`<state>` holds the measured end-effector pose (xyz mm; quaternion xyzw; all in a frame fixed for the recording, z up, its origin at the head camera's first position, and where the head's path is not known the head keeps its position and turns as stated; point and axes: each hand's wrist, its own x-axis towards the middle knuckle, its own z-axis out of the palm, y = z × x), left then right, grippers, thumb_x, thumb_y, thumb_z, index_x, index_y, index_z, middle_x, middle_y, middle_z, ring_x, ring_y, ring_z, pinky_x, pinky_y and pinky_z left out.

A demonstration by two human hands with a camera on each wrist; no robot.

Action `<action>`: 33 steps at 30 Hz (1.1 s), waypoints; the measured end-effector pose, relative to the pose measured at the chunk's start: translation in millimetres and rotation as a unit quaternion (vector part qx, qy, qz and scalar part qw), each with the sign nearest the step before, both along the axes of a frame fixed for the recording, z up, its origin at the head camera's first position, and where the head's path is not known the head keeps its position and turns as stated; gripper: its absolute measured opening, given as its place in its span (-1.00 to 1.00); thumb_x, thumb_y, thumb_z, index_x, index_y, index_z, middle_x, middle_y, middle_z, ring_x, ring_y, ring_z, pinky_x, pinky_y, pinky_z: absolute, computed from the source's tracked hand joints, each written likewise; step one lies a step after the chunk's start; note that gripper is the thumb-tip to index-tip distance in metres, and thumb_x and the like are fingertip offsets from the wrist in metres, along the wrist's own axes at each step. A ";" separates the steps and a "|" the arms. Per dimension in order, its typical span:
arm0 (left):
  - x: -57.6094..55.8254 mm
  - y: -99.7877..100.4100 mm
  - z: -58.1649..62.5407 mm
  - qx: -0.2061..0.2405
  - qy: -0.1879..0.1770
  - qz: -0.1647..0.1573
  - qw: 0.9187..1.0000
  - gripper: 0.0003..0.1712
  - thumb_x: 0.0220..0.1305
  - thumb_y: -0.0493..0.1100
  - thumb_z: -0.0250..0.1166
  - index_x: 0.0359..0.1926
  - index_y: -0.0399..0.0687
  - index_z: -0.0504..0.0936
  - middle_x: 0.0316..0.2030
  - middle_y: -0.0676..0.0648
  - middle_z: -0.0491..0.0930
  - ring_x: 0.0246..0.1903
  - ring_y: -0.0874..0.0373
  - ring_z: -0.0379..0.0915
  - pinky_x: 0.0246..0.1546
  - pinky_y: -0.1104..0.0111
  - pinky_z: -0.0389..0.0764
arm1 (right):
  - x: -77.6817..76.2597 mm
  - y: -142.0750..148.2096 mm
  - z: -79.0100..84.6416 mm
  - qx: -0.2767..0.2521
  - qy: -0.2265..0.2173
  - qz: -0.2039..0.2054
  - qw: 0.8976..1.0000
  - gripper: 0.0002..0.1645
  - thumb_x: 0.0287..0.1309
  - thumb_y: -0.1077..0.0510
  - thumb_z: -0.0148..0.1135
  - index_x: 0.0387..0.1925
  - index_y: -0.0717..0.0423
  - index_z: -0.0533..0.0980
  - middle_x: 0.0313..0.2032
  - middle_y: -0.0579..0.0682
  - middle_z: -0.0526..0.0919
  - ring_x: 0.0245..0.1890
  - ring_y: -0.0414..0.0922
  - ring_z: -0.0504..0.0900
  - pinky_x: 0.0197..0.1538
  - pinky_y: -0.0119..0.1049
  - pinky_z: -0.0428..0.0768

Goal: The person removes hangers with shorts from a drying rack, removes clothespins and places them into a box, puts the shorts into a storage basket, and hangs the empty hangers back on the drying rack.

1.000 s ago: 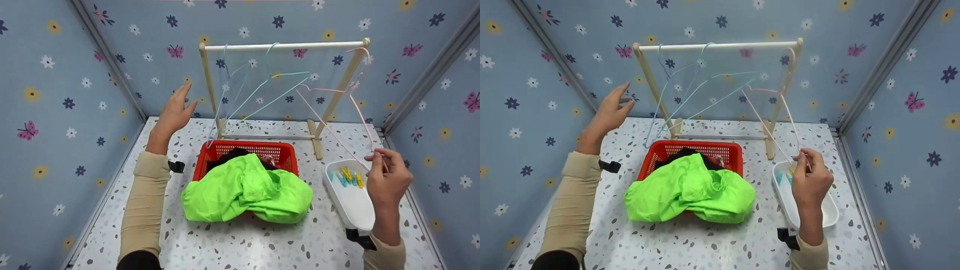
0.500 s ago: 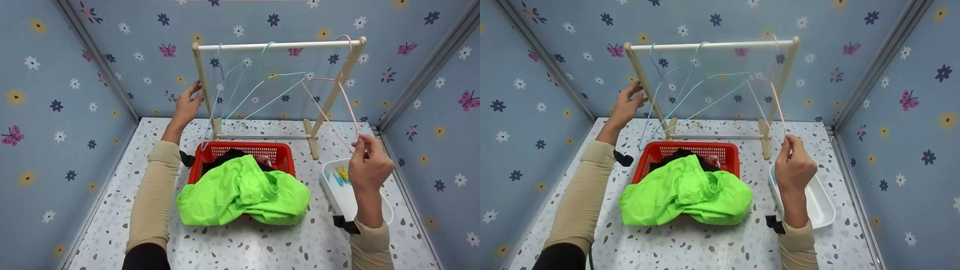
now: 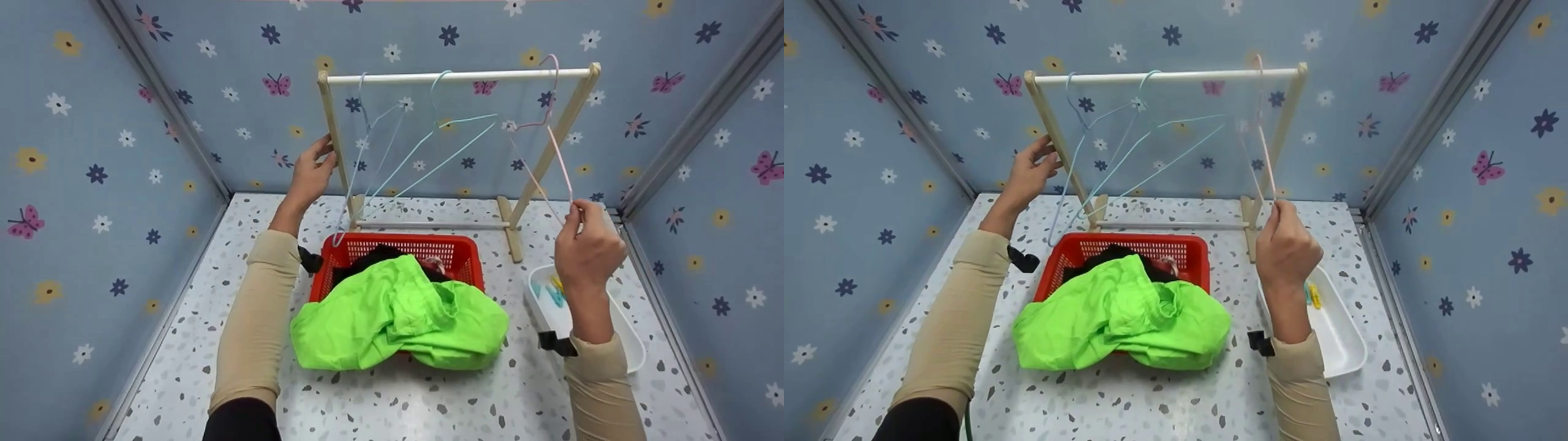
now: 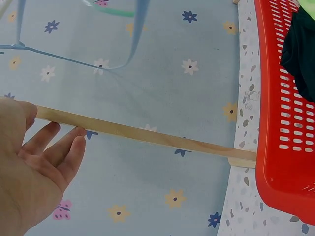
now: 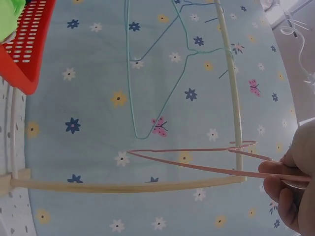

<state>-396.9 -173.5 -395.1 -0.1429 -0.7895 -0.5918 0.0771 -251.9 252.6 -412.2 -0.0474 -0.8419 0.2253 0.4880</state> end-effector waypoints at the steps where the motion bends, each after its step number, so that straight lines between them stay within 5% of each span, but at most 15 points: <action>1: 0.1 0.0 0.5 -0.003 -0.001 -0.001 1.000 -0.45 0.50 -0.26 0.00 0.45 -0.16 0.18 0.30 -0.26 0.31 0.29 -0.06 0.25 0.22 0.17 0.35 | -3.0 0.5 -2.6 0.006 -0.007 -0.002 1.000 -0.65 0.44 0.08 0.02 -0.18 0.29 0.60 -0.39 0.20 0.70 -0.68 0.11 0.49 -0.58 -0.04 0.32; 11: -2.2 -0.3 -0.1 -0.039 -0.047 -0.012 0.998 -0.36 0.48 -0.28 0.01 0.50 -0.13 0.06 0.33 -0.28 0.26 0.32 -0.09 0.19 0.25 0.13 0.29 | -12.7 5.4 -30.9 0.028 -0.020 0.004 0.999 -0.75 0.35 0.14 0.10 -0.21 0.25 0.60 -0.40 0.21 0.71 -0.60 0.15 0.61 -0.59 0.07 0.44; 18: -18.2 -13.3 -23.3 -0.048 -0.037 -0.013 0.998 -0.37 0.48 -0.22 0.04 0.49 -0.04 0.10 0.32 -0.23 0.28 0.30 -0.07 0.20 0.24 0.07 0.27 | -13.9 7.8 -40.3 0.029 -0.019 0.027 0.999 -0.73 0.31 0.08 0.15 -0.26 0.22 0.61 -0.48 0.14 0.70 -0.68 0.12 0.56 -0.65 0.03 0.34; 20: -14.9 -20.5 -26.4 -0.063 -0.037 -0.001 0.997 -0.40 0.48 -0.19 0.05 0.47 -0.04 0.15 0.31 -0.22 0.28 0.28 -0.08 0.22 0.21 0.08 0.31 | -13.1 7.8 -42.3 0.027 -0.014 0.029 0.999 -0.71 0.32 0.06 0.15 -0.25 0.22 0.62 -0.46 0.14 0.71 -0.66 0.10 0.57 -0.64 0.02 0.37; 25: 10.2 -41.6 -29.1 -0.060 -0.059 0.027 0.996 -0.44 0.48 -0.18 0.05 0.43 -0.08 0.21 0.32 -0.21 0.25 0.25 -0.12 0.23 0.16 0.06 0.34 | -5.2 7.8 -45.6 0.006 0.036 0.010 0.999 -0.69 0.31 0.06 0.16 -0.26 0.25 0.63 -0.39 0.16 0.70 -0.56 0.07 0.61 -0.50 -0.01 0.50; 33: 76.3 -75.2 -34.8 -0.060 -0.063 0.069 0.994 -0.45 0.48 -0.15 0.06 0.41 -0.16 0.24 0.33 -0.25 0.22 0.24 -0.19 0.26 0.16 0.02 0.35 | 20.6 4.2 -57.8 -0.055 0.143 -0.021 0.988 -0.76 0.20 0.16 0.17 -0.39 0.27 0.63 -0.37 0.13 0.68 -0.41 0.07 0.58 -0.30 -0.09 0.47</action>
